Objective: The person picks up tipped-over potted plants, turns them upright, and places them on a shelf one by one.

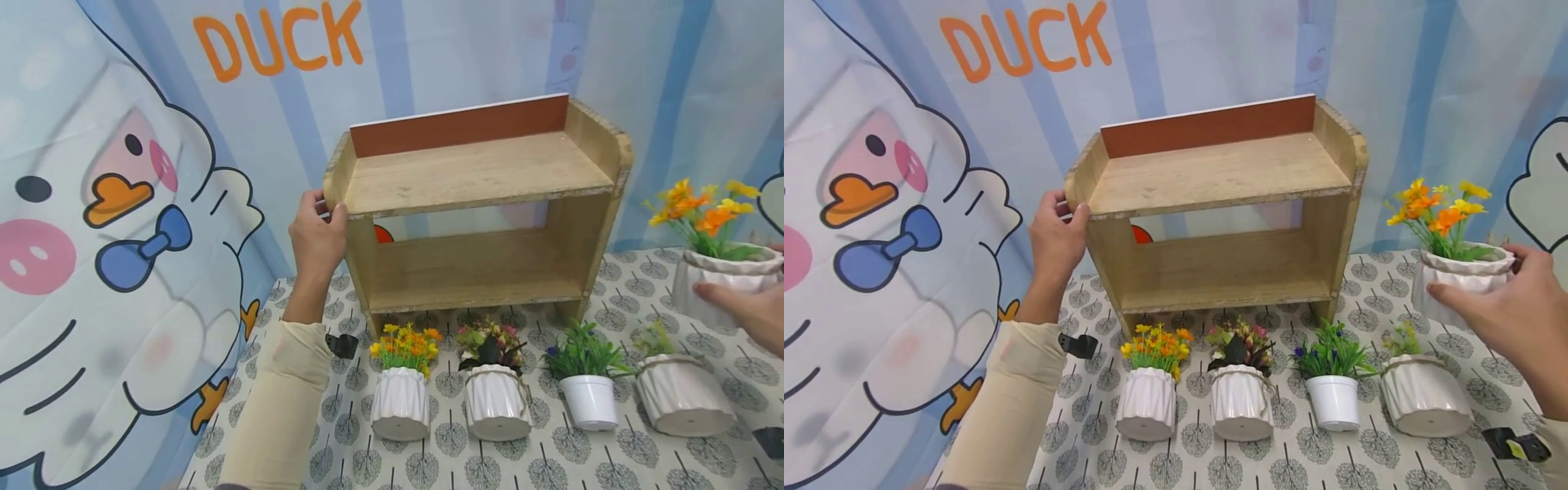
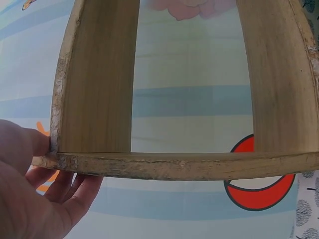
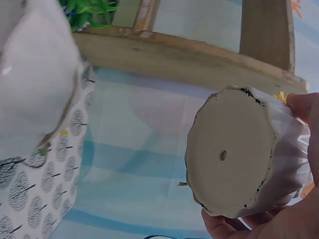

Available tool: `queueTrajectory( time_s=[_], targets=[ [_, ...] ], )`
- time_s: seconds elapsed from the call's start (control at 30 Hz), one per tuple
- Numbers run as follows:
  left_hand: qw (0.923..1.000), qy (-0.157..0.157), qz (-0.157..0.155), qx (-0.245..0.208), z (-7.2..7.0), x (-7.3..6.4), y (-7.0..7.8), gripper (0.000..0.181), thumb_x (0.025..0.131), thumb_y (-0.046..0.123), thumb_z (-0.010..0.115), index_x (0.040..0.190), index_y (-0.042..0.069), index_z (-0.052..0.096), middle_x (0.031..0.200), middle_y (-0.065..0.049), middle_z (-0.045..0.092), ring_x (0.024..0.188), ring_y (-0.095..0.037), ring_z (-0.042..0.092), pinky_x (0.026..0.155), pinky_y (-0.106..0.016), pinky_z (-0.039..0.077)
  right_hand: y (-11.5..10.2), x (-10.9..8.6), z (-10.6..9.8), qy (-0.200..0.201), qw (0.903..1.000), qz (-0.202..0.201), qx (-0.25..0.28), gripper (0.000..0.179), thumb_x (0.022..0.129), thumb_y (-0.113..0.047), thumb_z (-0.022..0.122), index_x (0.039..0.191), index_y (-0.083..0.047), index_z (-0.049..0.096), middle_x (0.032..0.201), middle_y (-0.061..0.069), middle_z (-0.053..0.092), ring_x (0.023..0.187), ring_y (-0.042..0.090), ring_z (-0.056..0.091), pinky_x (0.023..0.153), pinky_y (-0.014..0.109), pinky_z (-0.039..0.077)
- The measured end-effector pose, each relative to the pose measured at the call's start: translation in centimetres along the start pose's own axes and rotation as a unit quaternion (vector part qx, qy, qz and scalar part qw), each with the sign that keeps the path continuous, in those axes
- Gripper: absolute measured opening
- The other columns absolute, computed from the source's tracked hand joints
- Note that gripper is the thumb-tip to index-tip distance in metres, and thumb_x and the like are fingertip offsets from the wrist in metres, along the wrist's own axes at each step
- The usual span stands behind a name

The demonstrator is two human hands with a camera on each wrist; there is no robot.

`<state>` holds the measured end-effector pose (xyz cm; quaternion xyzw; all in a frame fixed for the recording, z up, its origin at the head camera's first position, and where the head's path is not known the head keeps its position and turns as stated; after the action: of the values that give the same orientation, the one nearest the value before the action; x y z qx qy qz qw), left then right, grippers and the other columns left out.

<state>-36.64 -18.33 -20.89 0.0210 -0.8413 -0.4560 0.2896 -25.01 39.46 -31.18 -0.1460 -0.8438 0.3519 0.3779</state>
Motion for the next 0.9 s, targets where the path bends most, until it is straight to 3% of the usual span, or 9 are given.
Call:
queueTrajectory(
  time_s=[0.07,0.13,0.47,0.63,0.73,0.9],
  targets=[
    [1.0000,0.000,-0.003,0.000,0.0,-0.1,-0.1,0.038,0.100,0.026,0.059,0.133,0.009,0.057,0.130,-0.015,0.069,0.114,-0.028,0.070,0.090,-0.041,0.061,-0.9,0.1,-0.2,0.010,0.9999,-0.010,0.000,0.083,0.081,-0.009,0.075,0.152,0.000,0.034,0.142,0.025,0.048,0.103,-0.008,0.043,0.106,0.015,0.033],
    [1.0000,0.001,-0.001,0.000,0.0,-0.1,0.0,0.038,0.100,0.026,0.060,0.134,0.008,0.057,0.130,-0.016,0.069,0.115,-0.028,0.070,0.091,-0.041,0.061,-1.6,0.3,-0.2,0.012,0.9999,-0.009,0.005,0.085,0.078,-0.003,0.077,0.152,-0.002,0.037,0.139,0.015,0.049,0.093,-0.021,0.023,0.092,0.005,0.027],
    [1.0000,0.000,-0.002,-0.001,0.1,0.0,0.1,0.040,0.099,0.026,0.060,0.135,0.008,0.057,0.130,-0.015,0.069,0.115,-0.028,0.070,0.093,-0.040,0.060,-4.6,0.9,-0.5,-0.003,0.9991,0.014,0.039,0.085,0.082,-0.005,0.076,0.155,-0.018,0.035,0.135,-0.013,0.044,0.102,-0.019,0.034,0.103,0.006,0.037],
    [1.0000,0.001,-0.007,0.006,0.1,0.1,0.0,0.041,0.100,0.027,0.060,0.137,0.009,0.057,0.131,-0.015,0.069,0.116,-0.028,0.069,0.094,-0.040,0.060,-5.5,1.6,-0.6,-0.012,0.9981,0.008,0.060,0.085,0.080,-0.005,0.078,0.153,-0.017,0.036,0.117,-0.032,0.037,0.097,-0.018,0.038,0.092,0.001,0.041],
    [0.9999,0.000,-0.009,0.009,0.0,0.2,0.0,0.042,0.100,0.027,0.060,0.137,0.009,0.056,0.132,-0.015,0.068,0.117,-0.028,0.069,0.094,-0.040,0.060,-6.0,2.0,-0.8,-0.014,0.9981,0.005,0.059,0.086,0.079,-0.005,0.080,0.152,-0.017,0.037,0.111,-0.034,0.035,0.093,-0.018,0.038,0.086,-0.001,0.040],
    [0.9999,-0.001,-0.009,0.009,0.0,0.4,-0.2,0.041,0.100,0.026,0.060,0.136,0.008,0.057,0.132,-0.016,0.068,0.117,-0.028,0.069,0.094,-0.040,0.060,-7.1,2.2,-0.8,-0.018,0.9989,0.008,0.044,0.087,0.080,-0.008,0.080,0.154,-0.023,0.035,0.121,-0.029,0.038,0.097,-0.017,0.038,0.092,0.002,0.043]
  ],
)
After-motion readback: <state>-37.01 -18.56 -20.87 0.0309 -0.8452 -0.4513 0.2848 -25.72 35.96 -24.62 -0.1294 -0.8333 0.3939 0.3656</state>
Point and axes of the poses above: each hand's wrist, its own x-axis towards the middle knuckle, its own z-axis out of the palm, y = z × x, the point moved 9 cm from there along x, towards the middle knuckle
